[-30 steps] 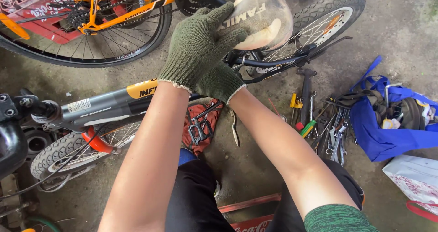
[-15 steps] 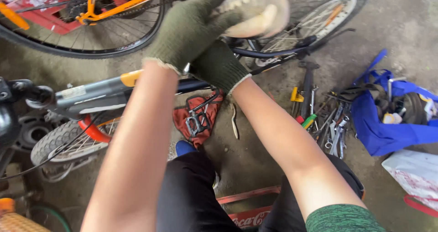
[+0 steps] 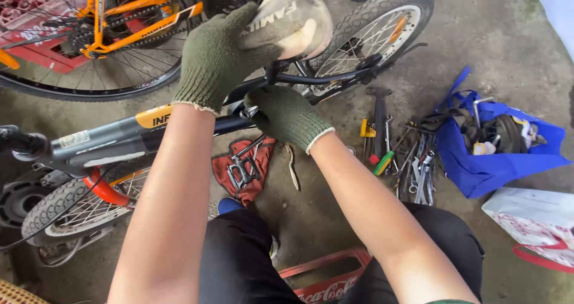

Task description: The person uses a wrench to loosen and remove the bolt securing the bicycle seat. They then detach the seat from the seat post and place it on the ground next to the bike.

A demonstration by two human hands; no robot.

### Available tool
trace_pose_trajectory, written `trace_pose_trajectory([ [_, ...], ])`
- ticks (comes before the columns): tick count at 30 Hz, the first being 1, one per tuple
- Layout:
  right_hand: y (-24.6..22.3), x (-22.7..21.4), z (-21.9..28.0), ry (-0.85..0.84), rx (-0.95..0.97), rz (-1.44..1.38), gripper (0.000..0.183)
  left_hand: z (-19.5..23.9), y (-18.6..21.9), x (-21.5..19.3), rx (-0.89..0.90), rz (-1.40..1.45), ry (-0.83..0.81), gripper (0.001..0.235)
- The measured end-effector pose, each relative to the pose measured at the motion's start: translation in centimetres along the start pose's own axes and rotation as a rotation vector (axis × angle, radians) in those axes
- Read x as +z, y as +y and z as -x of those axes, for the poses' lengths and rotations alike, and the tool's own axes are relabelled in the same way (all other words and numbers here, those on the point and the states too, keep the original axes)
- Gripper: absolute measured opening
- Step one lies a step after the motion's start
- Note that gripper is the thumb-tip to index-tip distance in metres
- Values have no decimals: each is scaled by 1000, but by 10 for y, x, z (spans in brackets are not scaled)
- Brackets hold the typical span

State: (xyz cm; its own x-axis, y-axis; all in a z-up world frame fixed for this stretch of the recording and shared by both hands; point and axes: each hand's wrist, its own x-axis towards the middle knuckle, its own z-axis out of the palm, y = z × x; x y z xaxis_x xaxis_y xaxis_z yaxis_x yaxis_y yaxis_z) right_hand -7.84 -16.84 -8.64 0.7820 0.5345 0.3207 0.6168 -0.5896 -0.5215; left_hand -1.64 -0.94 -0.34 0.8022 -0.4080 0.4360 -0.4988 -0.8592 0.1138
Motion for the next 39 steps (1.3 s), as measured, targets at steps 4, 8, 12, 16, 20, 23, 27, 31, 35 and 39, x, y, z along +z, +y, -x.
trace_pose_trajectory([
  [4,-11,-45,11,-80,80,77,27,4,9,-3,-24,54,38,78],
  [8,-30,-93,34,-124,410,33,22,10,14,-2,-71,90,135,71],
  [12,-61,-131,72,98,871,-674,31,14,17,1,-39,159,211,63],
  [16,-25,-94,123,369,744,-1505,16,17,22,-8,-115,220,208,62],
  [20,-25,-99,120,299,896,-1326,50,22,33,-9,-179,447,277,49],
  [23,-24,-99,112,188,946,-1120,33,26,32,-2,-220,492,339,38],
  [27,-18,-90,104,7,963,-609,62,29,33,5,-231,543,400,33],
  [31,-9,-68,95,4,1132,-847,59,26,35,4,-257,534,406,33],
  [35,-7,-44,93,-124,1177,-540,40,27,34,10,-258,573,434,32],
  [39,3,-4,89,253,1304,-796,66,30,31,14,-238,634,450,31],
])
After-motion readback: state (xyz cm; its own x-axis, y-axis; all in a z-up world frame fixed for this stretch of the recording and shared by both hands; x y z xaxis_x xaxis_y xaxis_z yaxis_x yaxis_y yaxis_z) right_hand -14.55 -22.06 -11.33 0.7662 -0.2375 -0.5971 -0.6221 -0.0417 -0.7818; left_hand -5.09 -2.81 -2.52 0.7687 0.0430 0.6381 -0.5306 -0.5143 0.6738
